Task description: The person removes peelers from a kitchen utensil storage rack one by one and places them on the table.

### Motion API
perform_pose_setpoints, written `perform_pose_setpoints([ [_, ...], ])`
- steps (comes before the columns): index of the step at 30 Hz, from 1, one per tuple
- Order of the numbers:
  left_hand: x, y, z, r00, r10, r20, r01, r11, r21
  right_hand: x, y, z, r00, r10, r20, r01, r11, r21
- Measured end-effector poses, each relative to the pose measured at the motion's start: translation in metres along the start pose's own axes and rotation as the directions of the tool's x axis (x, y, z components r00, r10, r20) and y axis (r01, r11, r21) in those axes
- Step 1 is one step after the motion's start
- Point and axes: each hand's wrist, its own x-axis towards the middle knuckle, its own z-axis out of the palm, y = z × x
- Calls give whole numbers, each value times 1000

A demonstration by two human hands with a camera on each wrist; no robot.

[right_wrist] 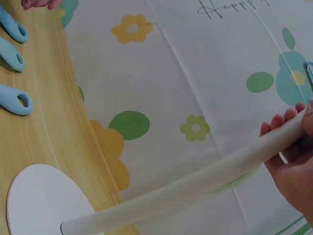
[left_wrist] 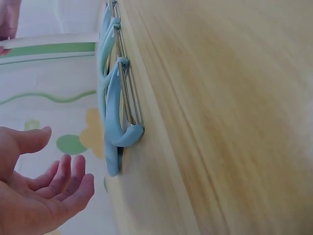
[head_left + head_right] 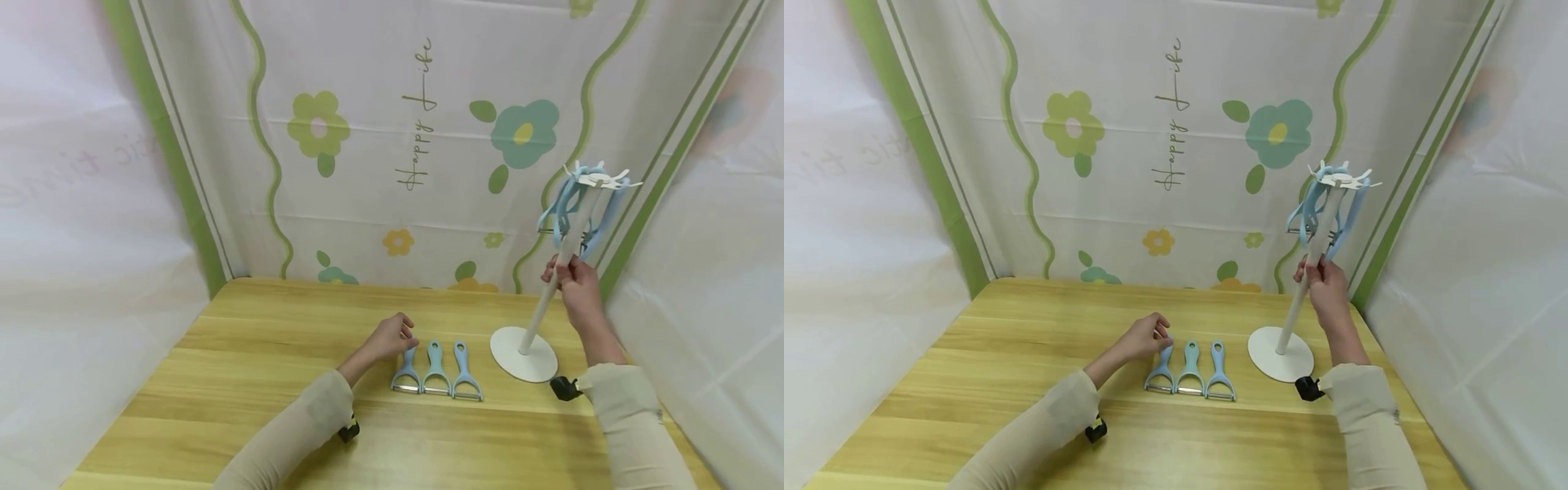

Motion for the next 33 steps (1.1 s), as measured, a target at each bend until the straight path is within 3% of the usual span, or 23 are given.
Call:
perform_pose_setpoints([
  [4, -1, 2, 0, 1000, 21, 6, -21, 1000, 21, 5, 6, -11, 990, -36, 136, 11, 984, 180],
  [7, -1, 4, -1, 999, 32, 8, -32, 999, 34, 11, 11, -19, 964, -86, 251, 21, 968, 250],
  [11, 0, 9, -1, 998, 59, 14, -59, 997, 39, 18, 18, -29, 913, -145, 382, -6, 930, 368],
  [16, 0, 15, -1, 996, 84, 24, -85, 995, 46, 23, 21, -38, 858, -177, 482, -74, 886, 457],
  [19, 0, 17, 0, 996, 89, 23, -90, 995, 51, 26, 23, -39, 816, -207, 539, -135, 839, 527],
  [23, 0, 18, 2, 994, 101, 37, -103, 993, 63, 29, 29, -41, 745, -288, 602, -202, 763, 614],
  [25, 1, 19, 3, 994, 104, 44, -106, 992, 67, 30, 30, -42, 723, -317, 614, -205, 751, 628],
  [29, 4, 23, 2, 993, 115, 42, -117, 991, 64, 32, 29, -44, 732, -290, 616, -217, 758, 615],
  [33, 8, 30, 0, 989, 141, 36, -143, 988, 56, 29, 24, -44, 772, -216, 598, -199, 812, 549],
])
